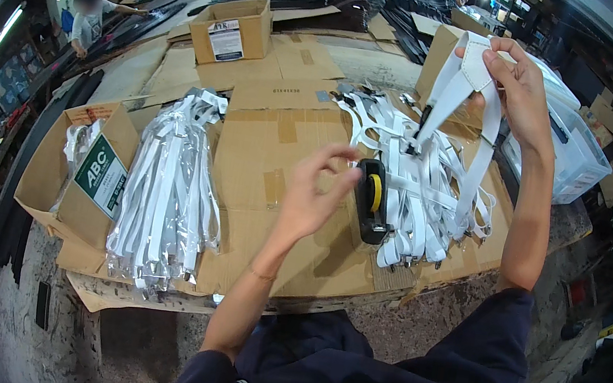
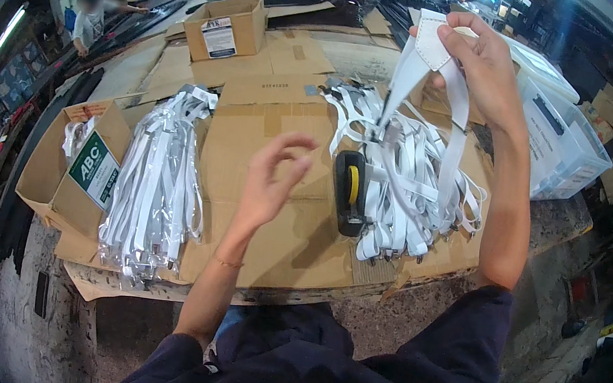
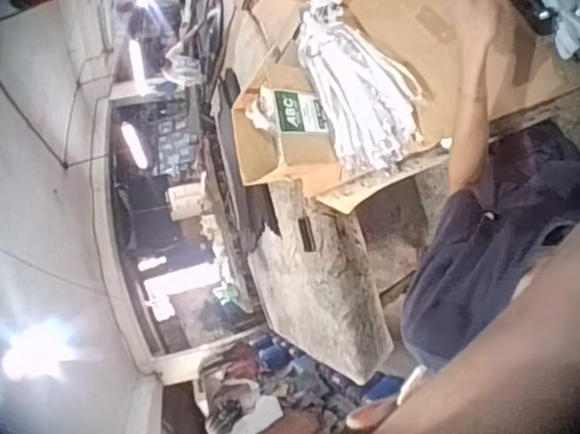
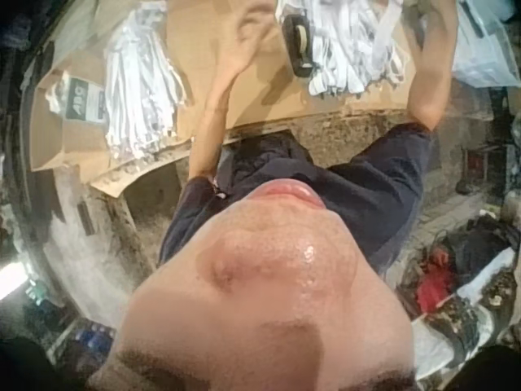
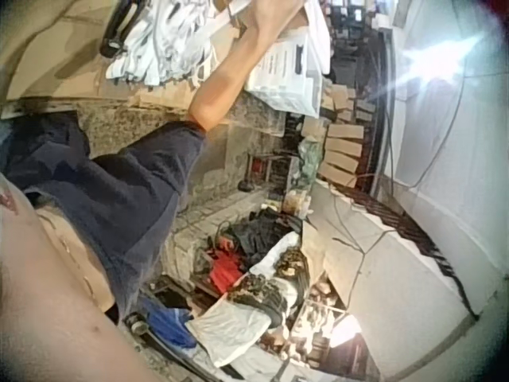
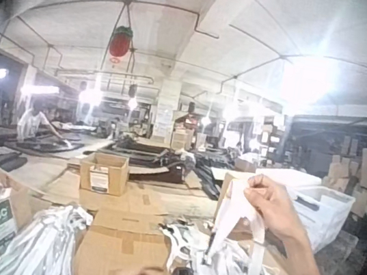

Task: Assembling white elastic straps with metal clips and sliding them into plastic packaging.

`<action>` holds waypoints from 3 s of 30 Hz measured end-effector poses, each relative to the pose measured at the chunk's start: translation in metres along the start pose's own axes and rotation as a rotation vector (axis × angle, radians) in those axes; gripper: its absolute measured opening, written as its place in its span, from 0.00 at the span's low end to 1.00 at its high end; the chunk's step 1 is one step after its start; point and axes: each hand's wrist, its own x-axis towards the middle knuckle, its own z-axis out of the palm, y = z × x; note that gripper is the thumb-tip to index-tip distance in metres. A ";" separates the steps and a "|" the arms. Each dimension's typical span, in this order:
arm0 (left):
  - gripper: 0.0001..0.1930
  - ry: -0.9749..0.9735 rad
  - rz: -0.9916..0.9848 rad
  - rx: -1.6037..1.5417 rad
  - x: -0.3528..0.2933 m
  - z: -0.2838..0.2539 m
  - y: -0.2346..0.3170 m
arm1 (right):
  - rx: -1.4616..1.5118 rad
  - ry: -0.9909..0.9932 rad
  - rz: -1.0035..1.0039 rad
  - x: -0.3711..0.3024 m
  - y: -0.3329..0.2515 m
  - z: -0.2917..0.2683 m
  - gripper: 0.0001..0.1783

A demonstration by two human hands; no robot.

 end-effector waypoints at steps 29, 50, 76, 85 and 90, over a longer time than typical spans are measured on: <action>0.16 -0.208 -0.191 -0.628 -0.035 -0.014 -0.028 | 0.456 0.050 -0.325 0.156 -0.082 0.126 0.27; 0.11 0.281 -0.115 0.393 -0.102 -0.049 -0.134 | 0.838 -0.159 -0.225 0.139 -0.041 0.214 0.19; 0.04 -0.179 -0.498 -0.543 -0.139 -0.027 -0.084 | 0.832 0.017 -0.154 0.226 0.046 0.235 0.19; 0.21 0.273 -0.909 -0.669 -0.166 -0.034 -0.107 | -0.372 0.115 0.284 0.242 0.388 0.278 0.14; 0.20 0.355 -1.013 -0.719 -0.168 -0.055 -0.107 | -0.294 0.095 0.438 0.054 0.383 0.366 0.25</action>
